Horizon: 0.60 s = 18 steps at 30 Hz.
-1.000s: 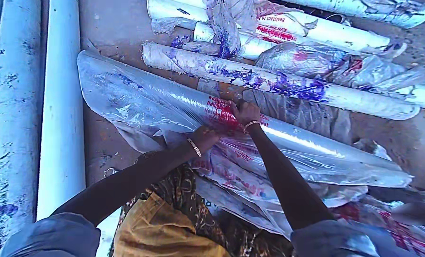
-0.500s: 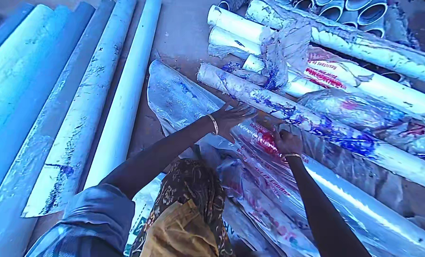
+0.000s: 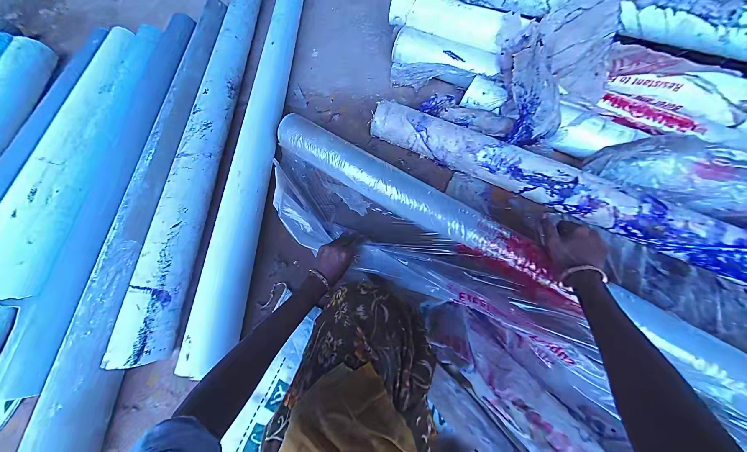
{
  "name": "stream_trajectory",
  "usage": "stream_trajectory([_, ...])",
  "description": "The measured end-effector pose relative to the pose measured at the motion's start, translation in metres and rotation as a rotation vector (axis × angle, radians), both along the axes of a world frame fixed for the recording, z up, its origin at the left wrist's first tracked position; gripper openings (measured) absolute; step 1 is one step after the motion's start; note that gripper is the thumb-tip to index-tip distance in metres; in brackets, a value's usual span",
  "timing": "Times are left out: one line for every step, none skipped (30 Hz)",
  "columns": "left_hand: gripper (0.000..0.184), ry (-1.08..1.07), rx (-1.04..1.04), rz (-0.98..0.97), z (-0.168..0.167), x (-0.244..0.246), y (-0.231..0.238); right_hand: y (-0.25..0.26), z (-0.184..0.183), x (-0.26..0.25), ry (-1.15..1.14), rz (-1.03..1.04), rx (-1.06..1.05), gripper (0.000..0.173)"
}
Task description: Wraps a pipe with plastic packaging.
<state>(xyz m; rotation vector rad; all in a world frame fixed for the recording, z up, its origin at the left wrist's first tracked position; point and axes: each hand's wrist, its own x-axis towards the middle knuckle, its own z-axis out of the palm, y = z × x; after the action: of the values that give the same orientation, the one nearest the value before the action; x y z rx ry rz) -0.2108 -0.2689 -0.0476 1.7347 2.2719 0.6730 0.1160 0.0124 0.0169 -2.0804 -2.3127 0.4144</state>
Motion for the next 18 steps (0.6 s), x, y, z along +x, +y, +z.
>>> stream_trajectory([0.031, -0.006, 0.007, 0.011, -0.005, 0.007, -0.006, 0.004, -0.003, 0.003, -0.002, 0.017, 0.010, 0.067])
stream_trajectory([0.032, -0.024, -0.072, 0.016, -0.002, 0.008, -0.008, 0.005, -0.008, 0.003, 0.003, 0.028, 0.025, 0.067])
stream_trajectory([0.035, -0.051, -0.198, 0.007, 0.003, 0.008, -0.004, 0.004, -0.009, 0.004, 0.004, 0.029, 0.042, 0.066])
stream_trajectory([0.037, -0.058, -0.300, -0.013, 0.007, 0.006, 0.003, 0.004, -0.007, 0.003, 0.001, 0.023, 0.054, 0.065])
stream_trajectory([0.038, -0.032, -0.338, -0.033, 0.008, 0.004, 0.010, 0.004, -0.004, 0.002, -0.009, 0.023, 0.071, 0.063])
stream_trajectory([0.038, 0.002, -0.356, -0.050, 0.009, 0.002, 0.016, 0.003, 0.000, 0.001, -0.028, 0.028, 0.089, 0.062])
stream_trajectory([0.037, 0.031, -0.357, -0.062, 0.012, 0.001, 0.017, -0.001, 0.002, 0.000, -0.057, 0.048, 0.109, 0.061])
stream_trajectory([0.036, 0.048, -0.352, -0.071, 0.012, 0.001, 0.014, -0.008, 0.002, -0.002, -0.084, 0.077, 0.125, 0.059])
stream_trajectory([0.034, 0.063, -0.329, -0.075, 0.012, 0.002, 0.012, -0.016, 0.002, -0.004, -0.088, 0.117, 0.156, 0.057])
stream_trajectory([0.034, 0.070, -0.313, -0.073, 0.013, 0.002, 0.012, -0.026, 0.002, -0.011, -0.054, 0.169, 0.183, 0.053])
stream_trajectory([0.034, 0.080, -0.285, -0.066, 0.012, 0.002, 0.011, -0.038, 0.003, -0.023, -0.009, 0.233, 0.189, 0.050])
stream_trajectory([0.033, 0.091, -0.252, -0.061, 0.011, 0.002, 0.009, -0.051, 0.002, -0.040, 0.032, 0.294, 0.171, 0.051])
stream_trajectory([0.033, 0.105, -0.208, -0.060, 0.010, 0.004, 0.007, -0.063, -0.001, -0.056, 0.053, 0.330, 0.138, 0.059])
stream_trajectory([0.033, 0.115, -0.178, -0.059, 0.010, 0.006, 0.004, -0.072, -0.005, -0.071, 0.048, 0.334, 0.090, 0.069])
stream_trajectory([0.033, 0.135, -0.129, -0.054, 0.008, 0.008, 0.000, -0.075, -0.013, -0.078, 0.024, 0.334, 0.080, 0.077])
stream_trajectory([0.032, 0.167, -0.050, -0.044, 0.008, 0.009, -0.002, -0.071, -0.020, -0.081, -0.014, 0.329, 0.098, 0.083])
stream_trajectory([0.031, 0.196, 0.018, -0.030, 0.008, 0.009, -0.003, -0.065, -0.024, -0.083, -0.040, 0.329, 0.123, 0.085])
stream_trajectory([0.031, 0.204, 0.048, -0.016, 0.010, 0.010, -0.004, -0.060, -0.027, -0.085, -0.049, 0.326, 0.137, 0.085])
